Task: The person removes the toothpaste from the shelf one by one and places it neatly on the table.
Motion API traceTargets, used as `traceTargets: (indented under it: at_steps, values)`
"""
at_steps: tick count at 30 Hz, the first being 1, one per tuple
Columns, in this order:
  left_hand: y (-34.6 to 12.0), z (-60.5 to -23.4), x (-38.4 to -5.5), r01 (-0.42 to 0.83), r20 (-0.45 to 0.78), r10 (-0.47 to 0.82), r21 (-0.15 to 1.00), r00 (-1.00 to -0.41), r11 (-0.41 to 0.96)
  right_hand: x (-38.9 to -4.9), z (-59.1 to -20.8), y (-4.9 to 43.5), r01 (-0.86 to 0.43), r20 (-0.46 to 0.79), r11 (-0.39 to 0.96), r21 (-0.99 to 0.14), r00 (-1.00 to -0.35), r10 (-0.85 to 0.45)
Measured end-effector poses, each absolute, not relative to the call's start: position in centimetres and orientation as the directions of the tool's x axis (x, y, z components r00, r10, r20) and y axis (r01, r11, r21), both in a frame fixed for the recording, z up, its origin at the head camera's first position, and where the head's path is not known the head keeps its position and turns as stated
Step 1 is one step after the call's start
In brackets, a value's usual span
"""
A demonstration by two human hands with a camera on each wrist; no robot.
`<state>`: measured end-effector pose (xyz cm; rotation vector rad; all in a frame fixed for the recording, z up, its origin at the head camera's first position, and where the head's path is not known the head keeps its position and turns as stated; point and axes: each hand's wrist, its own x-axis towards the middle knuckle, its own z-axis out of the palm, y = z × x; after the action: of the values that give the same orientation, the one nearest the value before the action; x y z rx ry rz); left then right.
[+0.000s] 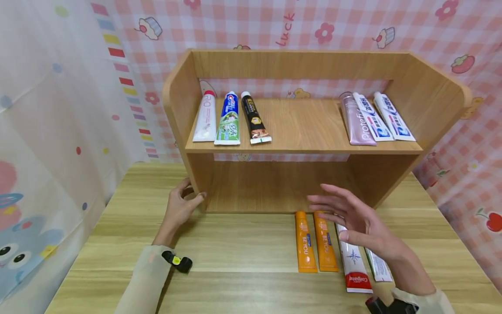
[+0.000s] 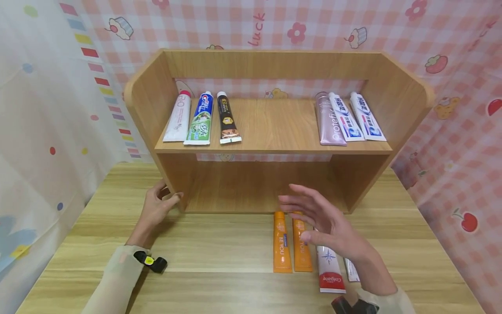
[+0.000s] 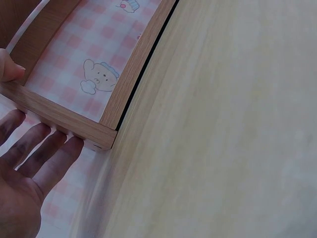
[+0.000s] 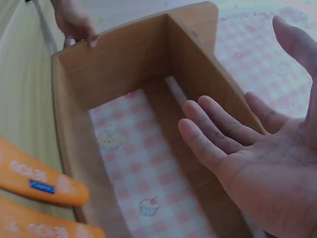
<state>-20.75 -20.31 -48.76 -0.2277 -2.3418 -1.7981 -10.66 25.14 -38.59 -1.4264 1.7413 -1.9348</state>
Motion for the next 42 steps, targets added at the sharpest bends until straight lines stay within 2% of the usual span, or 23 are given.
traceTargets:
  at_steps: [15,25,31,42]
  values:
    - [-20.3,-48.9,-21.0,0.229,0.236,0.007,0.935,-0.972,0.271,-11.6,-33.0,23.9,-0.562,0.653,-0.376,-0.736,-0.444,-0.614]
    - [-20.3,-49.1,-21.0,0.230,0.237,0.008,0.934,-0.972,0.274,-12.4,-29.5,23.4,-0.563,0.694,-0.435,-0.703,-0.408,-0.594]
    - [-20.3,-49.0,-20.9,0.230,0.239,0.001,0.934,-0.971,0.275,-13.5,-27.9,23.6,-0.549,0.658,-0.400,-0.734,-0.429,-0.619]
    - [-20.3,-49.0,-20.8,0.236,0.240,0.016,0.935,-0.971,0.264,-15.6,-25.6,23.8,-0.506,0.528,-0.225,-0.832,-0.601,-0.599]
